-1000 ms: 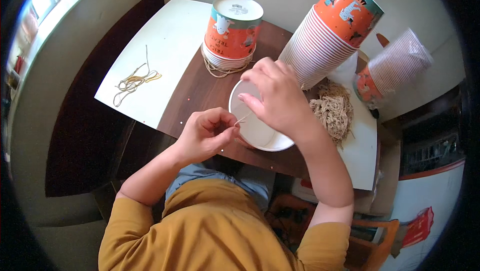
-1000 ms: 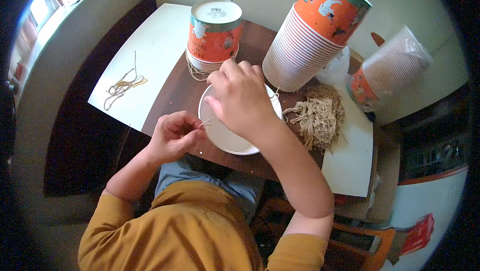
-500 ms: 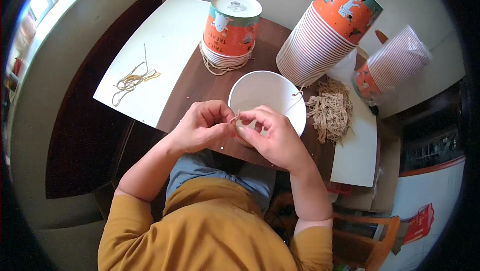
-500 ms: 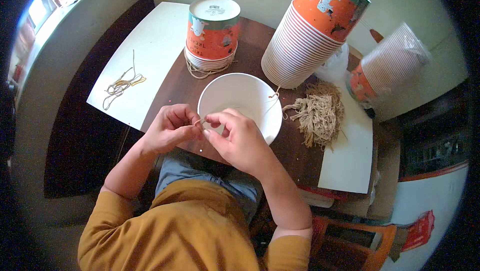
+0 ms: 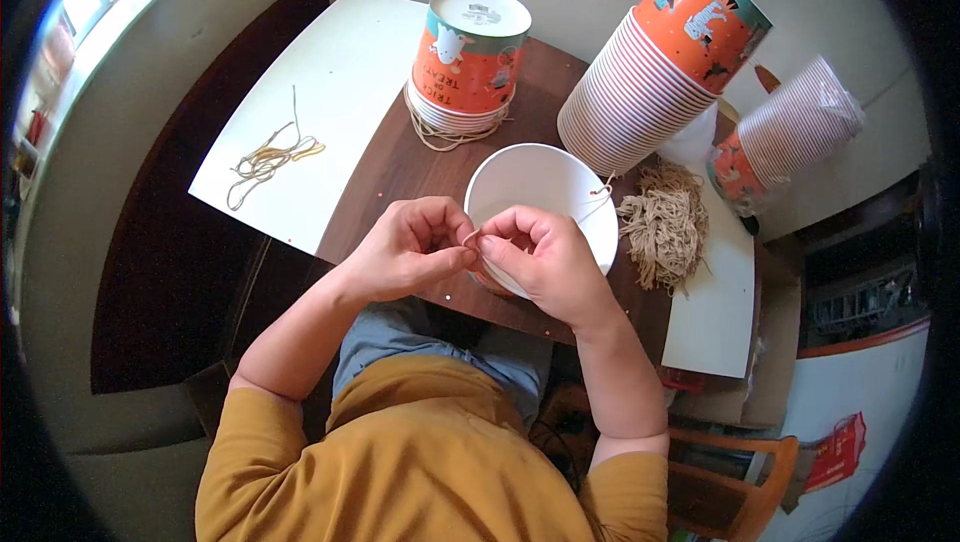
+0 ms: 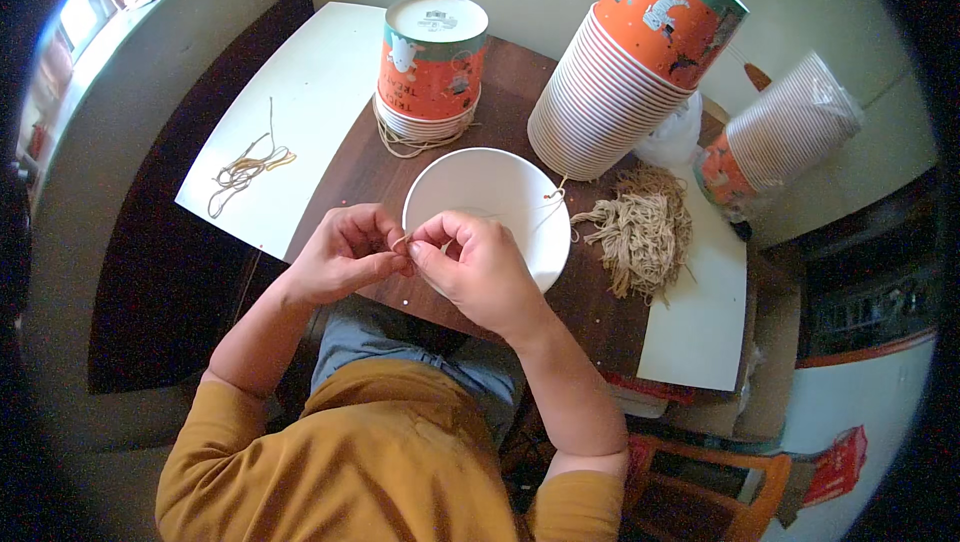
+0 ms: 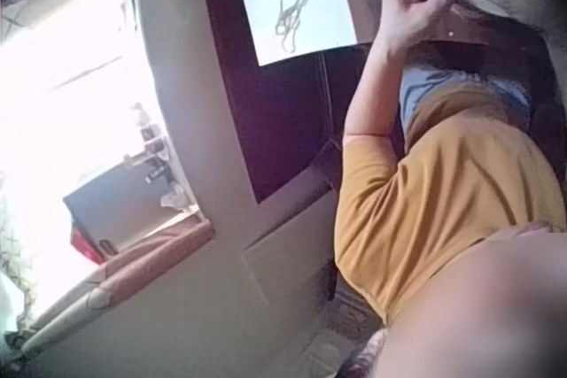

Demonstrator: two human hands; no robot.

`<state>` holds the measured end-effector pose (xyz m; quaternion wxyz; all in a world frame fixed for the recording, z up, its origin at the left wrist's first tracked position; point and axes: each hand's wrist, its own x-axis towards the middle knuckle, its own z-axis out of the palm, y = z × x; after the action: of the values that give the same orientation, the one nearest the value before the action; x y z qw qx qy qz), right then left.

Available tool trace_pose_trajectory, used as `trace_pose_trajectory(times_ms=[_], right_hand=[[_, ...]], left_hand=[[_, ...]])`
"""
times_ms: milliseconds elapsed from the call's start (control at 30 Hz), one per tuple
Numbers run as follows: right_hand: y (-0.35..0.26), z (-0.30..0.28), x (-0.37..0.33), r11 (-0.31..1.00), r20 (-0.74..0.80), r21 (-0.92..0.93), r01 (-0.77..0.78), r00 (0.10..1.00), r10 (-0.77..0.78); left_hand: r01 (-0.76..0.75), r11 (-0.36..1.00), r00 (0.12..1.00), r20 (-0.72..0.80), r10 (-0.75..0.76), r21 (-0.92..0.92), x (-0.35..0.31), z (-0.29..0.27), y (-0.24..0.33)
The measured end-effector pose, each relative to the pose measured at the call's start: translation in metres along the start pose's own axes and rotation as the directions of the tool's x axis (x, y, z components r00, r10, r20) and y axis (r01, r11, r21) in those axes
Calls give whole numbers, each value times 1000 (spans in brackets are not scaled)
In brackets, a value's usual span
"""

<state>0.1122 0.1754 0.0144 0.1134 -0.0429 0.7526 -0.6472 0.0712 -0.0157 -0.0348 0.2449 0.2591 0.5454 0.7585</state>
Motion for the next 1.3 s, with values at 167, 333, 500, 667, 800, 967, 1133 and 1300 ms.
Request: trace_pose_trajectory(times_ms=[167, 333, 500, 667, 800, 967, 1133, 1300], right_hand=[[-5, 9, -13, 685, -94, -679, 263, 895, -437], [11, 37, -28, 239, -48, -953, 184, 689, -723], [18, 51, -42, 232, -144, -972, 47, 660, -737], [31, 47, -47, 249, -150, -966, 74, 622, -769], [40, 46, -48, 276, -180, -958, 82, 580, -794], [59, 47, -45, 302, -191, -946, 121, 545, -817], [63, 47, -38, 319, -214, -944, 82, 585, -783], [66, 50, -29, 424, -263, -895, 137, 607, -750]], left_hand=[[60, 988, 988, -152, -38, 141, -5, 12, 15], [-92, 683, 928, -186, 322, 724, -15, 32, 15], [-294, 318, 736, 1, 677, 901, -11, 33, -9], [-290, 113, 614, 95, 783, 950, -13, 38, -16], [-117, 771, 847, -342, 407, 626, -20, 46, -21], [-21, 999, 900, -435, 35, 36, -22, 45, -25], [-81, 986, 903, -430, 9, -149, -21, 45, -29], [-49, 998, 885, -465, 24, -41, -23, 46, -31]])
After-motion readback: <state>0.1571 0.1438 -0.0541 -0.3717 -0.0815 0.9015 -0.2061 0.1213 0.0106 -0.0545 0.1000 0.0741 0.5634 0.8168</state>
